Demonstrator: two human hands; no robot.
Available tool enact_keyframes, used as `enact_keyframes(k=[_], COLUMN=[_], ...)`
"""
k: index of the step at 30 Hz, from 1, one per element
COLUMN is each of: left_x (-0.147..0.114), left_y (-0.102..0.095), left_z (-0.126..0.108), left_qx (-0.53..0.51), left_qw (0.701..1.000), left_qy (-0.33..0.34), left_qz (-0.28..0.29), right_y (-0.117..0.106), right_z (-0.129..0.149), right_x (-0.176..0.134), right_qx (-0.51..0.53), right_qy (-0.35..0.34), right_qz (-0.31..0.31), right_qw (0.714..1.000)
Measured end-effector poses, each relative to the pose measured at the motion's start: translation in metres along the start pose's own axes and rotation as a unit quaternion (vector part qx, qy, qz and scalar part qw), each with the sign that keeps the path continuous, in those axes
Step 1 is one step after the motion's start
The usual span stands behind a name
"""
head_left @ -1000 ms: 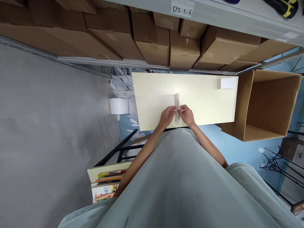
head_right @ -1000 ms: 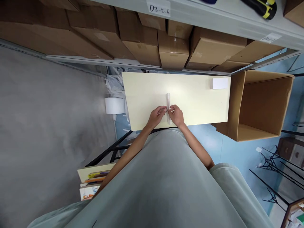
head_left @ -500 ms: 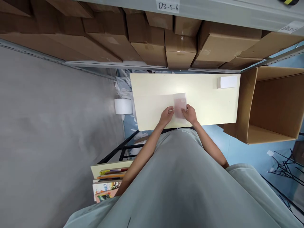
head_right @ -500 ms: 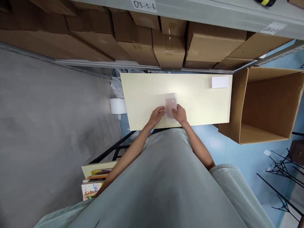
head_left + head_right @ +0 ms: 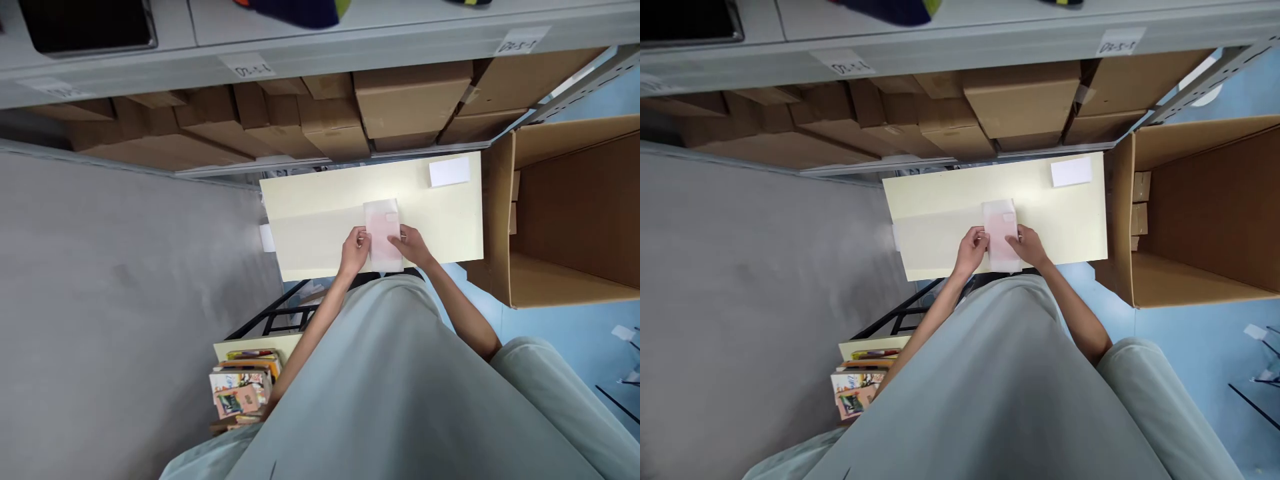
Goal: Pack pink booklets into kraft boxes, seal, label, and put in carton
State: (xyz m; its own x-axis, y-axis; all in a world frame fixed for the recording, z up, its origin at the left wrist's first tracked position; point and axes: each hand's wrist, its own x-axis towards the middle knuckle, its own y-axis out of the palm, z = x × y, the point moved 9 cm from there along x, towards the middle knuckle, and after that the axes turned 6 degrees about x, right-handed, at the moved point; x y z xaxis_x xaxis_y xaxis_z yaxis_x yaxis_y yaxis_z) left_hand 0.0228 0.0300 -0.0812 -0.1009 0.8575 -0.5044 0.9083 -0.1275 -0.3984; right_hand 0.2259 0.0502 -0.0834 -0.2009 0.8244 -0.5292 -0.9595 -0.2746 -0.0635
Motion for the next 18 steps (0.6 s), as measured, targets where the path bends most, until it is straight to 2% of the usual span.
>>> enact_keyframes(k=[4, 8, 11, 13, 18], left_x=[0.01, 0.027, 0.04, 0.046, 0.047], left_y=[0.055, 0.107, 0.136, 0.148, 0.159], left_z=[-0.026, -0.023, -0.008, 0.0, 0.007], left_qx=[0.04, 0.1, 0.16, 0.188, 0.215], left_qw=[0.999, 0.992, 0.982, 0.975, 0.968], left_qy=[0.018, -0.002, -0.041, -0.061, -0.06], left_qz=[0.033, 0.072, 0.095, 0.105, 0.115], right_y=[-0.064, -0.106, -0.117, -0.119, -0.12], right_z=[-0.011, -0.043, -0.072, -0.087, -0.103], right_x=[-0.001, 0.014, 0.029, 0.034, 0.033], right_qx=[0.006, -0.05, -0.125, -0.161, -0.142], right_qy=[-0.006, 0.03, 0.082, 0.112, 0.132], right_qz=[-0.011, -0.039, -0.066, -0.084, -0.119], right_qw=[1.0, 0.998, 0.987, 0.977, 0.974])
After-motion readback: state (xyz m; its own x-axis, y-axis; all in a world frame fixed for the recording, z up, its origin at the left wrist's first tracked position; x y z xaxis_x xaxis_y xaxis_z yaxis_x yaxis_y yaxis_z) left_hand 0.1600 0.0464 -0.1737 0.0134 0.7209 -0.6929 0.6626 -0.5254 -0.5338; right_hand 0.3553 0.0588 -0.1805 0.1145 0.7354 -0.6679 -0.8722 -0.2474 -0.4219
